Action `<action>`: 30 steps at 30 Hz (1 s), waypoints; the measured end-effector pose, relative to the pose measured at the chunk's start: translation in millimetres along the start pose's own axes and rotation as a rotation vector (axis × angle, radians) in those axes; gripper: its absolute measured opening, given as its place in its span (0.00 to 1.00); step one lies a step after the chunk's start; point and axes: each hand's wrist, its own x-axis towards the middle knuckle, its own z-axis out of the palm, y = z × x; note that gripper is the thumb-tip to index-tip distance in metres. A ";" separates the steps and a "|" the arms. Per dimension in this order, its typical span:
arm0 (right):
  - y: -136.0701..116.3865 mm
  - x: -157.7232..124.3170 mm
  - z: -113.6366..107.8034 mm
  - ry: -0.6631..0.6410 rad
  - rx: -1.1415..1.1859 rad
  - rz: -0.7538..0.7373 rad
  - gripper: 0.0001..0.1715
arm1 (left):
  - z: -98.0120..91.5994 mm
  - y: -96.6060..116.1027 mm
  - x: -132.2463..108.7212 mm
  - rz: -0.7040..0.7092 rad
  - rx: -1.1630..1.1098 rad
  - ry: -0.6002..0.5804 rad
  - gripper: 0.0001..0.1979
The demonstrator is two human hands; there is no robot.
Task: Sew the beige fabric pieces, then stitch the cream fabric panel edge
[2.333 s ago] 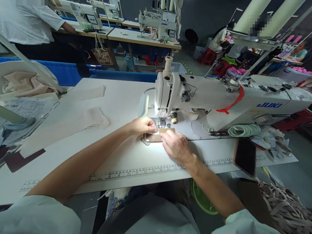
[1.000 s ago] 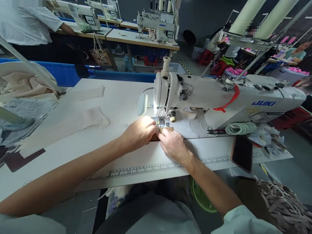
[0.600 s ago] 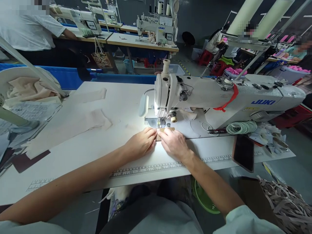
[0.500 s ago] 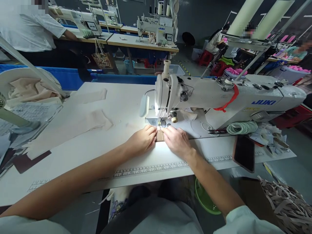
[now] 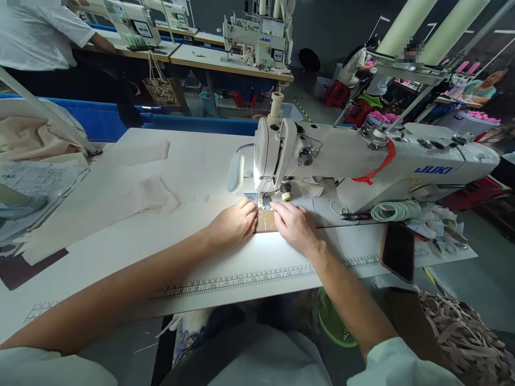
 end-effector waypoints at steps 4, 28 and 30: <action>-2.3 -1.5 -1.2 -0.023 0.021 0.008 0.18 | -4.6 1.3 2.8 -0.008 0.003 -0.031 0.19; 4.9 18.4 -1.8 0.036 0.228 0.305 0.20 | -8.6 -5.9 5.1 -0.002 -0.028 -0.044 0.16; 5.1 22.3 1.5 0.042 0.198 0.315 0.20 | -9.3 -6.9 6.6 -0.018 -0.001 -0.068 0.16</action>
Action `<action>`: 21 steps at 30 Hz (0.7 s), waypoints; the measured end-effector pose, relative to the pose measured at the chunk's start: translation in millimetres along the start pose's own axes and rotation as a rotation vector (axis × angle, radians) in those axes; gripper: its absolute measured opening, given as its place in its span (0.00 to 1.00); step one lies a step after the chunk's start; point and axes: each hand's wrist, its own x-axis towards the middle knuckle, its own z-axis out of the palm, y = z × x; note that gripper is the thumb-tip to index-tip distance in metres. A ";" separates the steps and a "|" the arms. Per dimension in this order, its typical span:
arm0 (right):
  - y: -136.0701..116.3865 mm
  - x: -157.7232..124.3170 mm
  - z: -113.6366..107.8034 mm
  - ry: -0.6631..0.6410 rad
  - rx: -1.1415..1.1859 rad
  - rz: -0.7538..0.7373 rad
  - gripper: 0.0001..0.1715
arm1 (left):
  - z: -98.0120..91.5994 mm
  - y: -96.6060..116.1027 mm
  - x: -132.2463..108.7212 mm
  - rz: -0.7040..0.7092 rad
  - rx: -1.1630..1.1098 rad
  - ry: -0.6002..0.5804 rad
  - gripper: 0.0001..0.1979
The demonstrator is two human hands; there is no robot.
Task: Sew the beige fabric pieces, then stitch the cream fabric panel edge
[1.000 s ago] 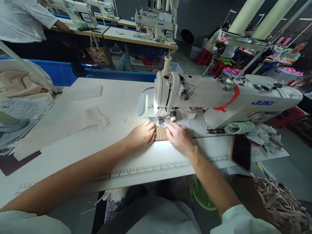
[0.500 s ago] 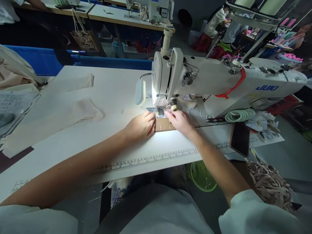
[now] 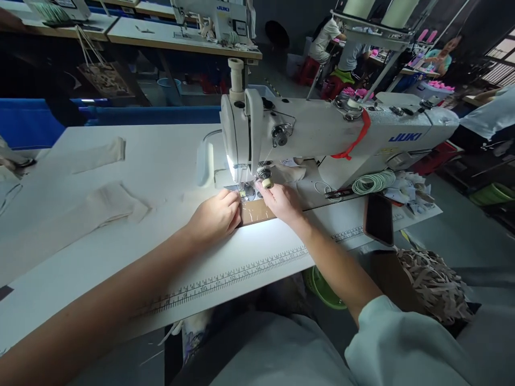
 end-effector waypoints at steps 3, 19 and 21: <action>1.6 4.0 2.8 0.021 -0.042 0.004 0.20 | 0.0 0.2 1.6 -0.019 0.015 -0.016 0.16; -12.3 -11.7 -4.4 -0.115 0.125 -0.174 0.08 | -26.4 -26.8 -4.9 -0.588 -0.257 -0.273 0.14; -19.9 -14.2 -2.4 -0.139 0.158 -0.180 0.03 | -34.1 -30.4 -10.5 -0.634 -0.505 -0.288 0.16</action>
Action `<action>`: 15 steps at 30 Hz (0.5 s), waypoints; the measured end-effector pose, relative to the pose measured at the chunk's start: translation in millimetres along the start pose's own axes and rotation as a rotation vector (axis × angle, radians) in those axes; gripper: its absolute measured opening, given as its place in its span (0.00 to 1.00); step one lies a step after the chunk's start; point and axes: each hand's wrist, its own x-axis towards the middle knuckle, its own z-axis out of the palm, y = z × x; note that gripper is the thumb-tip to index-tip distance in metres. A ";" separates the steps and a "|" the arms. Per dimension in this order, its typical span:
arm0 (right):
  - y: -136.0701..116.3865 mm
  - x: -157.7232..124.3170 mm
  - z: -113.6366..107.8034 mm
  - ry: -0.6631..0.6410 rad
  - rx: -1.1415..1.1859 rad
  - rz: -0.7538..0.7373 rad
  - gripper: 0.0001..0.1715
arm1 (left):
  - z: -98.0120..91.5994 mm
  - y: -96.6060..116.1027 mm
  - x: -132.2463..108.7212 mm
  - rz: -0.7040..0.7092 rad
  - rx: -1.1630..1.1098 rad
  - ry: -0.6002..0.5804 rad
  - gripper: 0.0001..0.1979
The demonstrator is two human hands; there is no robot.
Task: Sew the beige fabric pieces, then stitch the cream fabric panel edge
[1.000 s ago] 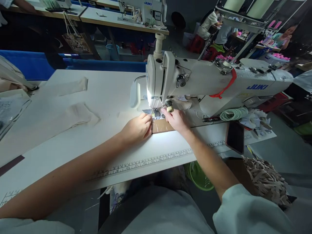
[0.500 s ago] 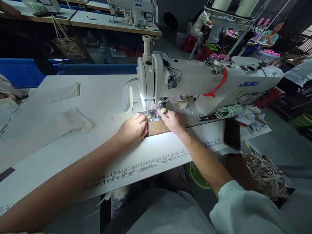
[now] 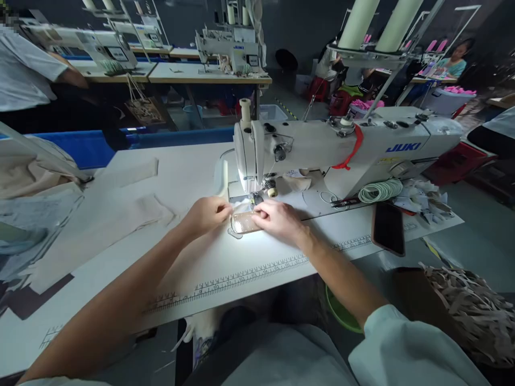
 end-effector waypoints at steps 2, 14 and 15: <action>-6.8 -0.5 4.9 -0.005 0.021 0.016 0.07 | -6.2 1.3 -8.8 -0.040 -0.259 -0.071 0.18; -3.9 2.4 15.6 -0.069 0.312 -0.056 0.04 | 1.0 21.1 -71.9 -0.193 -0.492 0.100 0.19; -1.7 0.7 12.9 -0.101 0.331 -0.076 0.04 | 2.3 13.3 -76.0 -0.219 -0.467 0.078 0.19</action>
